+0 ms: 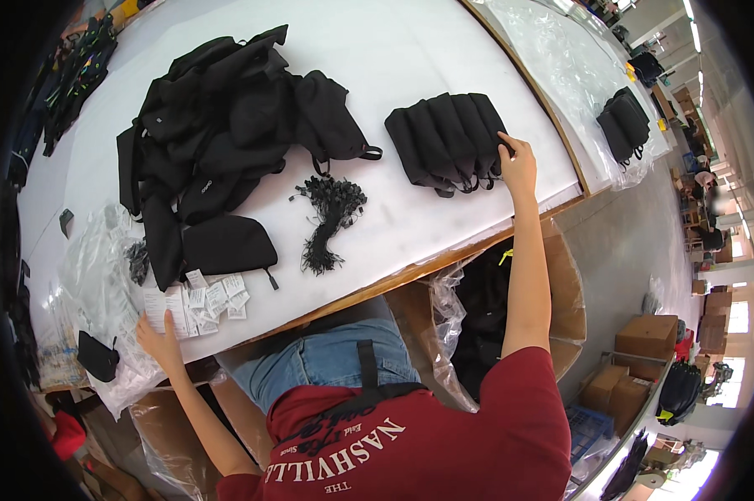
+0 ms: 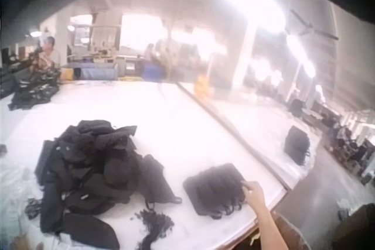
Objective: Packing sunglasses into soft cases and attaching tags in a manufacturing setting.
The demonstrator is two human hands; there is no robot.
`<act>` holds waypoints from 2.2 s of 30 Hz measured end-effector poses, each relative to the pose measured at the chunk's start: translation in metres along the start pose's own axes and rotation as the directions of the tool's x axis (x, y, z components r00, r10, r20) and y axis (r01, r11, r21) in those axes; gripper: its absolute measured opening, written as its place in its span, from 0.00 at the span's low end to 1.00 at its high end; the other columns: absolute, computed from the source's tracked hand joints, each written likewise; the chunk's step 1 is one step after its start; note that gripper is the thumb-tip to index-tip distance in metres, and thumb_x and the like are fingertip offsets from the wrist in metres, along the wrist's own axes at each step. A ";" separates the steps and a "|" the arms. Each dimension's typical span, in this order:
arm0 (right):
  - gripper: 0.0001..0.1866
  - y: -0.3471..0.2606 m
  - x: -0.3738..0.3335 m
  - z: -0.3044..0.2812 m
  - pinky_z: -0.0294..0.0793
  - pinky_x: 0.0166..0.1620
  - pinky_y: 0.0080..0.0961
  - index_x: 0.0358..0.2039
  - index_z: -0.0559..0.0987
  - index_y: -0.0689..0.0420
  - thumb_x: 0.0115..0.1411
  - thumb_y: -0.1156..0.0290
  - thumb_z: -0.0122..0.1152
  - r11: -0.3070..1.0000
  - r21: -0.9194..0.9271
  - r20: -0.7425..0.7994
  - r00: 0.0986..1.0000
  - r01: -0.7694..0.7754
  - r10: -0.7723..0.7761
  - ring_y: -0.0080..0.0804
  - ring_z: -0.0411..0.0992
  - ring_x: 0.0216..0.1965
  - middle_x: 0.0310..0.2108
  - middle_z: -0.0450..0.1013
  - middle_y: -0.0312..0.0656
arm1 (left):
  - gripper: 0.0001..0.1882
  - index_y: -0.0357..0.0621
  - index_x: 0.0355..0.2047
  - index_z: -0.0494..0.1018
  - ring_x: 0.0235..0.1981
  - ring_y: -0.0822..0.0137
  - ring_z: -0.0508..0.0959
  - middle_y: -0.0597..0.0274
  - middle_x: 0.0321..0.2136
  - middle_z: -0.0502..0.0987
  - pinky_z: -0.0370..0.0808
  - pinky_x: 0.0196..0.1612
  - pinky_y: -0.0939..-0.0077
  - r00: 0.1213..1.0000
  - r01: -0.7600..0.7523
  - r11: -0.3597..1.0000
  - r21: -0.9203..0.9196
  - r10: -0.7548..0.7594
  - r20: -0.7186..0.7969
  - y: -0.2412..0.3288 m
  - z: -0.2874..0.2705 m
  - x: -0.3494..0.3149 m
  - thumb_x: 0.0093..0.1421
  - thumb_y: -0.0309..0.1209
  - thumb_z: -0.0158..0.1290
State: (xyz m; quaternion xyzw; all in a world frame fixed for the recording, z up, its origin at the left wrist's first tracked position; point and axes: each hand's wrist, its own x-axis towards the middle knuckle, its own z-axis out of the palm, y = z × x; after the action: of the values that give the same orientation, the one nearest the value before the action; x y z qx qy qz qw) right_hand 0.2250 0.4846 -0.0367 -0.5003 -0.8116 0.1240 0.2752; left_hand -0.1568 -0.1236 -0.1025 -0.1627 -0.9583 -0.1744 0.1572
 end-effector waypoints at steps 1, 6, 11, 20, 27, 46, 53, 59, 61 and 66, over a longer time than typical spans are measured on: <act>0.15 -0.003 0.000 -0.002 0.70 0.47 0.27 0.47 0.80 0.44 0.58 0.63 0.58 0.999 -0.046 -0.016 1.000 -0.018 0.017 0.35 0.71 0.40 0.44 0.72 0.42 | 0.27 0.33 0.46 0.69 0.50 0.46 0.65 0.46 0.47 0.68 0.61 0.53 0.54 1.000 0.006 1.000 0.006 -0.006 0.001 0.000 -0.001 0.001 0.55 0.44 0.58; 0.15 -0.045 -0.014 -0.006 0.69 0.49 0.36 0.44 0.79 0.45 0.55 0.69 0.59 0.975 -0.203 -0.322 0.934 0.088 -0.151 0.40 0.70 0.43 0.42 0.69 0.45 | 0.13 0.37 0.37 0.65 0.38 0.47 0.68 0.48 0.33 0.68 0.65 0.43 0.62 0.969 0.004 0.994 -0.107 0.022 0.247 0.003 -0.016 0.021 0.55 0.28 0.55; 0.07 -0.123 -0.065 0.020 0.68 0.40 0.31 0.32 0.80 0.54 0.51 0.71 0.64 0.919 0.063 -0.046 0.921 0.389 -0.387 0.35 0.71 0.33 0.31 0.72 0.40 | 0.12 0.38 0.42 0.63 0.35 0.46 0.71 0.45 0.34 0.71 0.68 0.44 0.65 0.947 0.209 0.945 -0.251 -0.131 0.295 0.002 -0.020 0.023 0.59 0.26 0.50; 0.09 -0.165 -0.135 0.095 0.67 0.37 0.31 0.26 0.80 0.56 0.49 0.65 0.67 0.929 0.154 0.322 0.872 0.336 -0.369 0.37 0.69 0.31 0.26 0.71 0.41 | 0.19 0.36 0.50 0.61 0.43 0.55 0.71 0.45 0.43 0.70 0.65 0.51 0.69 0.956 0.292 0.837 -0.462 -0.246 0.158 0.045 -0.052 0.015 0.65 0.37 0.45; 0.08 -0.135 -0.123 0.069 0.66 0.36 0.32 0.23 0.81 0.55 0.51 0.64 0.64 0.952 0.142 0.210 0.931 0.272 -0.297 0.39 0.68 0.30 0.23 0.71 0.39 | 0.25 0.33 0.50 0.61 0.48 0.62 0.68 0.50 0.47 0.68 0.62 0.54 0.72 0.934 0.355 0.742 -0.569 -0.257 0.247 0.061 -0.051 0.001 0.63 0.42 0.50; 0.08 -0.150 -0.117 0.074 0.69 0.36 0.29 0.30 0.79 0.53 0.48 0.70 0.66 0.897 0.139 0.292 0.848 0.419 -0.441 0.34 0.70 0.30 0.29 0.69 0.38 | 0.41 0.30 0.57 0.55 0.52 0.60 0.66 0.47 0.51 0.66 0.61 0.56 0.69 0.884 0.393 0.693 -0.605 -0.102 0.457 0.105 -0.067 -0.008 0.52 0.39 0.63; 0.04 -0.145 -0.107 0.075 0.69 0.36 0.30 0.23 0.80 0.54 0.48 0.70 0.66 0.867 0.086 0.341 0.803 0.491 -0.488 0.35 0.70 0.30 0.27 0.70 0.36 | 0.47 0.26 0.61 0.50 0.60 0.55 0.60 0.42 0.59 0.58 0.56 0.62 0.68 0.844 0.432 0.681 -0.591 -0.073 0.532 0.112 -0.073 -0.006 0.53 0.44 0.61; 0.05 -0.158 -0.111 0.043 0.68 0.33 0.25 0.27 0.75 0.58 0.53 0.73 0.62 0.950 0.174 0.284 0.911 0.258 -0.299 0.33 0.69 0.26 0.25 0.69 0.38 | 0.36 0.33 0.56 0.57 0.51 0.62 0.66 0.50 0.50 0.65 0.61 0.56 0.71 0.866 0.399 0.611 -0.684 -0.007 0.500 0.126 -0.065 -0.013 0.53 0.36 0.61; 0.05 -0.163 -0.113 0.044 0.67 0.30 0.20 0.27 0.70 0.59 0.56 0.77 0.58 0.910 0.396 0.291 0.924 0.120 -0.249 0.27 0.68 0.23 0.24 0.70 0.38 | 0.30 0.38 0.52 0.60 0.46 0.64 0.68 0.54 0.44 0.68 0.64 0.52 0.72 0.889 0.373 0.559 -0.740 0.013 0.458 0.132 -0.066 -0.022 0.52 0.31 0.61; 0.05 -0.209 -0.149 0.017 0.63 0.31 0.16 0.28 0.70 0.60 0.59 0.75 0.55 0.554 0.733 0.582 0.784 -0.394 -0.214 0.16 0.65 0.26 0.23 0.69 0.33 | 0.17 0.39 0.41 0.71 0.42 0.63 0.71 0.58 0.39 0.71 0.67 0.47 0.74 0.883 0.180 0.518 -0.836 0.289 0.369 0.176 -0.065 -0.047 0.50 0.24 0.59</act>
State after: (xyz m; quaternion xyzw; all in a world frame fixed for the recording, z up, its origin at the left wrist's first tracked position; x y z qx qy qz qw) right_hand 0.1121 0.2570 0.0012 -0.2856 -0.6689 0.6593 0.1906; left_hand -0.0338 -0.0049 -0.0118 -0.2863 -0.7498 -0.5713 -0.1717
